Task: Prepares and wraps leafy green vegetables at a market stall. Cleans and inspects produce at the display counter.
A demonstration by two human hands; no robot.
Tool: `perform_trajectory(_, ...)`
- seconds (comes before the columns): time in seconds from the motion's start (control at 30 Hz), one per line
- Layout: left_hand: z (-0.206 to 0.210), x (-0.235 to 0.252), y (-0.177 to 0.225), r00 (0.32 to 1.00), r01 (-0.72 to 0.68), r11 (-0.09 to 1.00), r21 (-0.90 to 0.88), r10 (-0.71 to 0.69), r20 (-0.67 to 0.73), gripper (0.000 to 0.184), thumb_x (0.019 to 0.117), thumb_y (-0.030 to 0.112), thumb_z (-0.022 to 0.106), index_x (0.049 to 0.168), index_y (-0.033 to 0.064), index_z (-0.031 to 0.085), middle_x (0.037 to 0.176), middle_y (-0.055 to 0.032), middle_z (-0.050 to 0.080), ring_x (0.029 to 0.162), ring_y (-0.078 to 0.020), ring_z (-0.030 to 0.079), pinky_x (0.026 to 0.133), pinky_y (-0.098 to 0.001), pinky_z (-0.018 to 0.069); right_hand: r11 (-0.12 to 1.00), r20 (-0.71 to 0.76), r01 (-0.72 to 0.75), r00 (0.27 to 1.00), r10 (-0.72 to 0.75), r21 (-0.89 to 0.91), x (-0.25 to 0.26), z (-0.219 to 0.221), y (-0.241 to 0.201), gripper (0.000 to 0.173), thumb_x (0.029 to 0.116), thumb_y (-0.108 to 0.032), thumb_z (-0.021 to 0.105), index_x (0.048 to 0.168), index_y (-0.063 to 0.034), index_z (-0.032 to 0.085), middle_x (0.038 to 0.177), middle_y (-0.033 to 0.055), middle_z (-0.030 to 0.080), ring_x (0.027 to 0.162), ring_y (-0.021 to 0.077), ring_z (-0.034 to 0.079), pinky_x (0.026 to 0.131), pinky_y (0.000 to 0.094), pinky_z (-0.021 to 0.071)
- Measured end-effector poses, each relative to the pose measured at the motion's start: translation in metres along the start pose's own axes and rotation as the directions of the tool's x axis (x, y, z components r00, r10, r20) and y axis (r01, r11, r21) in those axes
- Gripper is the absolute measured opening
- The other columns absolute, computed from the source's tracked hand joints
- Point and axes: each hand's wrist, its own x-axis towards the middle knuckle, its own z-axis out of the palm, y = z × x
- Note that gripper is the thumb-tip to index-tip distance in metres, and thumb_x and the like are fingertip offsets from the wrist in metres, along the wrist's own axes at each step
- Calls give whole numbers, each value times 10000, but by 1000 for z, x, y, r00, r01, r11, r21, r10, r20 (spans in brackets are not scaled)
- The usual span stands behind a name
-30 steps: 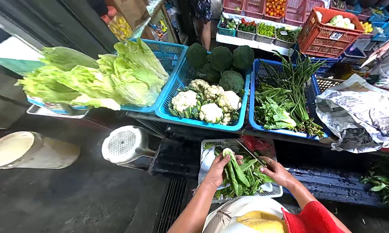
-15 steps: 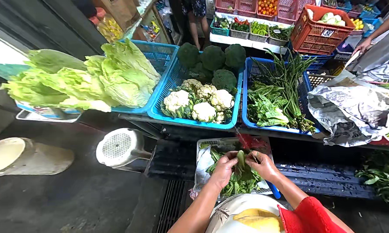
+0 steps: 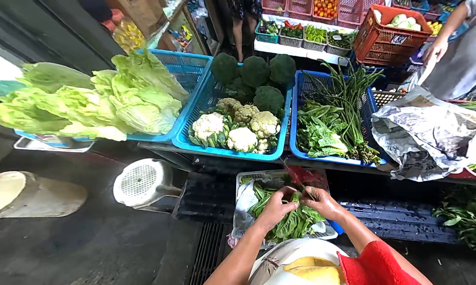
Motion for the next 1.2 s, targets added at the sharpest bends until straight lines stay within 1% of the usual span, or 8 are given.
perform_trajectory(0.23,-8,13,10,993,9,922,387,-53,102,340,865,91,645,1203,53,663,1164,-81,681,1072,-158,653,959,-377,539,998,115,25,993,-17,-66,-6,-19,7,212,971,-217,584,1005,-18,649,841,63,597,767,131,565,728,349,480)
perform_trajectory(0.4,-42,17,53,980,142,484,863,-191,-53,407,931,222,657,1314,83,648,1301,-185,654,1238,-376,609,1043,-622,463,967,61,-135,987,151,-216,-9,-38,48,281,967,-285,642,1077,-27,663,925,139,662,867,257,645,817,496,525)
perform_trajectory(0.53,-52,30,115,949,99,486,868,216,-229,380,966,166,632,1335,75,649,1277,-198,662,1179,-390,638,994,-625,490,848,-14,-383,913,407,-367,-11,-44,72,571,952,-497,686,1303,-53,609,1108,205,689,1049,368,670,953,601,512)
perform_trajectory(0.63,-24,69,156,827,-177,370,912,559,-66,372,921,107,684,1292,74,685,1198,-183,665,1105,-365,649,934,-585,526,806,32,-406,886,463,-430,-7,-39,87,557,949,-494,683,1262,-38,619,1103,221,686,1056,395,665,940,628,507)
perform_trajectory(0.73,13,128,180,760,-337,212,917,637,132,397,880,57,697,1271,122,713,1173,-170,681,1131,-365,635,978,-596,479,839,136,-360,885,446,-409,-6,-30,91,530,932,-377,724,1314,-30,604,1182,228,667,1112,392,646,983,623,490)
perform_trajectory(0.83,39,190,175,811,-368,149,918,534,239,405,875,48,682,1259,168,726,1134,-145,689,1125,-350,625,1011,-587,445,867,211,-326,881,423,-377,-9,-23,92,509,923,-294,732,1331,-27,587,1182,231,660,1109,385,639,985,612,485)
perform_trajectory(1.0,56,247,153,950,-308,296,904,42,310,432,1011,229,606,1442,197,591,1354,-137,650,1298,-339,575,1107,-634,367,875,254,-293,878,406,-386,-15,-22,102,478,957,-326,695,1319,-30,595,1175,212,668,1108,354,648,998,580,490)
perform_trajectory(1.2,26,208,160,886,-443,610,657,410,217,485,1034,263,615,1464,53,536,1423,-168,595,1329,-286,566,1152,-502,417,869,276,-323,856,437,-375,-19,-26,107,494,1001,-375,649,1347,-34,564,1140,212,673,1056,360,662,964,582,506)
